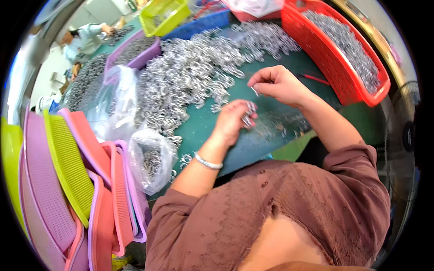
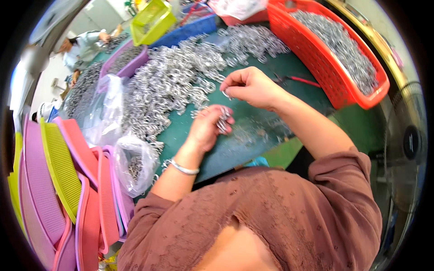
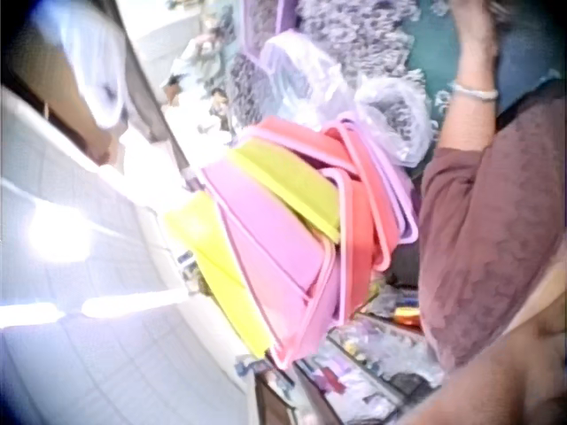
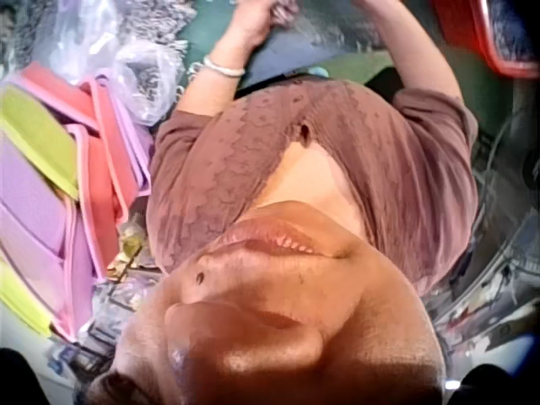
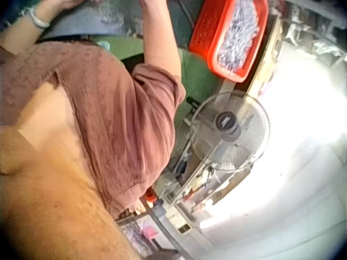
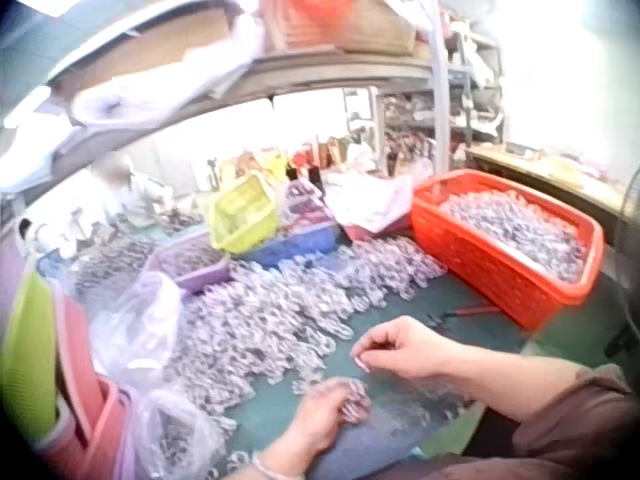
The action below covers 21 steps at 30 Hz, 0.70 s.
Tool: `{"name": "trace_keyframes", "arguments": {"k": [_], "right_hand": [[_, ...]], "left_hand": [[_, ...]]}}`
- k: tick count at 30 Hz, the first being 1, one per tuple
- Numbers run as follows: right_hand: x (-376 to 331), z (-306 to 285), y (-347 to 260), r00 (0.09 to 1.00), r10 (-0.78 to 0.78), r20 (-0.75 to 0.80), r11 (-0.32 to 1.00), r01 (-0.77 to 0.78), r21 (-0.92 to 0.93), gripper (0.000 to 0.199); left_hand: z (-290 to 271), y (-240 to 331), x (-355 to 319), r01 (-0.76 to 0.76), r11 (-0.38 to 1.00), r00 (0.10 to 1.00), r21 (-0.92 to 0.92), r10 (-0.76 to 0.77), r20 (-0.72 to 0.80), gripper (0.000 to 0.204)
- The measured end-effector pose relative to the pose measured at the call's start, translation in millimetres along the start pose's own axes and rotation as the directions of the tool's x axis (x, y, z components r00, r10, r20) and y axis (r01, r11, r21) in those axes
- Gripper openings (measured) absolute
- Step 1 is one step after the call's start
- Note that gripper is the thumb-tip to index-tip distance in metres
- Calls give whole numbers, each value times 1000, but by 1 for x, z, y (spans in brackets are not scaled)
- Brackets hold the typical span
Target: The person joins small metal links together by hand to form a chain-like structure.
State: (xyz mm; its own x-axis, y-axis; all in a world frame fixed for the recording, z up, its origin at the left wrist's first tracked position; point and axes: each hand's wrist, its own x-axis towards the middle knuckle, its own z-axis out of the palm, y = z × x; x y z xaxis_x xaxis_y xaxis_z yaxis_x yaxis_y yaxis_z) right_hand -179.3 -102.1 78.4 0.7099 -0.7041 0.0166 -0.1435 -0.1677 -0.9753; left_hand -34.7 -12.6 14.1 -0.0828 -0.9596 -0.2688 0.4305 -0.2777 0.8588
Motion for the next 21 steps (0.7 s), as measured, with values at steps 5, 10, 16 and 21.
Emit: {"name": "trace_keyframes", "arguments": {"k": [5, 10, 16, 21], "right_hand": [[71, 14, -37, 946, 107, 305, 933, 11, -359, 13], [209, 64, -81, 971, 88, 223, 866, 36, -499, 5], [265, 81, -123, 985, -121, -127, 993, 118, -27, 18], [195, 62, -95, 977, -168, 129, 950, 195, -242, 31]], "left_hand": [[2, -3, 1, 33, 999, 998, 3, -33, 50, 16], [-6, 1, -1, 28, 1000, 996, -7, -27, 83, 16], [-4, 1, 5, 16, 998, 991, -60, -7, 137, 16], [-9, 6, 3, -4, 985, 994, -173, 22, 103, 18]]}}
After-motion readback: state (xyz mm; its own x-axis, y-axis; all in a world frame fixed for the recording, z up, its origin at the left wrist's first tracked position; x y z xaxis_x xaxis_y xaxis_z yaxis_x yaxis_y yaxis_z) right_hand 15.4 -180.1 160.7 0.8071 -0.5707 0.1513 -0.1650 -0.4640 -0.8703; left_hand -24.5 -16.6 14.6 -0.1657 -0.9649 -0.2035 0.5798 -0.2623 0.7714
